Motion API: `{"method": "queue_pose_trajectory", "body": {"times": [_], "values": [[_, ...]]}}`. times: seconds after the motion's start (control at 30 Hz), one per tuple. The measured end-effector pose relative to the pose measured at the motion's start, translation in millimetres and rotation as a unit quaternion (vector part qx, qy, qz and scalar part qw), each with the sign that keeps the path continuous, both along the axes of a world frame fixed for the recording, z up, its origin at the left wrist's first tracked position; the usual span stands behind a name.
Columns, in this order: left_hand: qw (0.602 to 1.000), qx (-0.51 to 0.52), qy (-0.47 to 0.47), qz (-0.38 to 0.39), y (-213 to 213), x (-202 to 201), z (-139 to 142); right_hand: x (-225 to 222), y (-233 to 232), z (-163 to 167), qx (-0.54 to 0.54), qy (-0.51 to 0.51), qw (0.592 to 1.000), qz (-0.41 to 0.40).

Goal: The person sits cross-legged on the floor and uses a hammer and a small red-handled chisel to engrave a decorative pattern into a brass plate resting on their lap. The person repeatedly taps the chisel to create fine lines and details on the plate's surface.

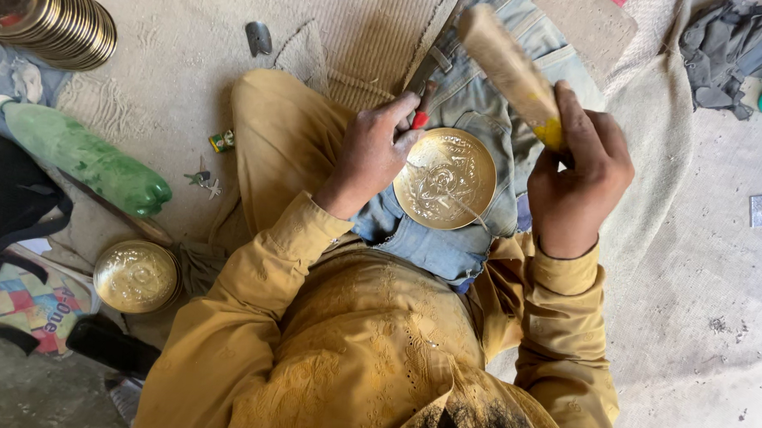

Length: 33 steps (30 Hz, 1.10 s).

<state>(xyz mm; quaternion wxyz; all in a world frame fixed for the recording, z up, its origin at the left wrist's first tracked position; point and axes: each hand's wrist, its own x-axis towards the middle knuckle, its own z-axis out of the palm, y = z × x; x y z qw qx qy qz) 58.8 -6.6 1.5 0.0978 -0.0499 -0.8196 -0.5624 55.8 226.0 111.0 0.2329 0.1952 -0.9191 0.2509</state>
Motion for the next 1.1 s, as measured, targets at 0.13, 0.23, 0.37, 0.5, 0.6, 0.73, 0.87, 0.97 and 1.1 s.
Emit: {"method": "queue_pose_trajectory", "body": {"times": [0.13,0.23,0.37,0.5,0.6,0.73,0.87,0.97,1.1], "values": [[1.000,0.000,0.019,-0.003,-2,2,2,-1,-1,0,0.135,0.025,0.991,0.006],[0.999,0.013,0.040,-0.007,-3,4,4,-3,-2,5,0.108,0.028,0.994,0.012],[1.000,0.004,0.020,0.006,-2,6,5,1,-11,13,0.029,0.006,0.999,0.041],[1.000,-0.003,0.009,0.005,-4,7,5,1,-19,21,0.187,0.055,0.981,0.025],[0.999,0.016,0.032,0.000,-5,7,4,-1,-19,22,0.047,0.013,0.999,0.003],[1.000,0.009,0.011,0.007,-4,8,2,-4,-12,17,0.138,0.031,0.989,0.046],[1.000,0.007,-0.007,0.011,-5,9,2,-3,-7,0,0.129,-0.003,0.992,0.011],[0.997,0.019,0.074,0.028,-12,12,3,-7,-10,-19,-0.005,-0.054,0.997,0.055],[0.990,0.089,0.094,0.057,-26,19,2,-4,-19,-52,-0.079,-0.136,0.986,0.058]]}}
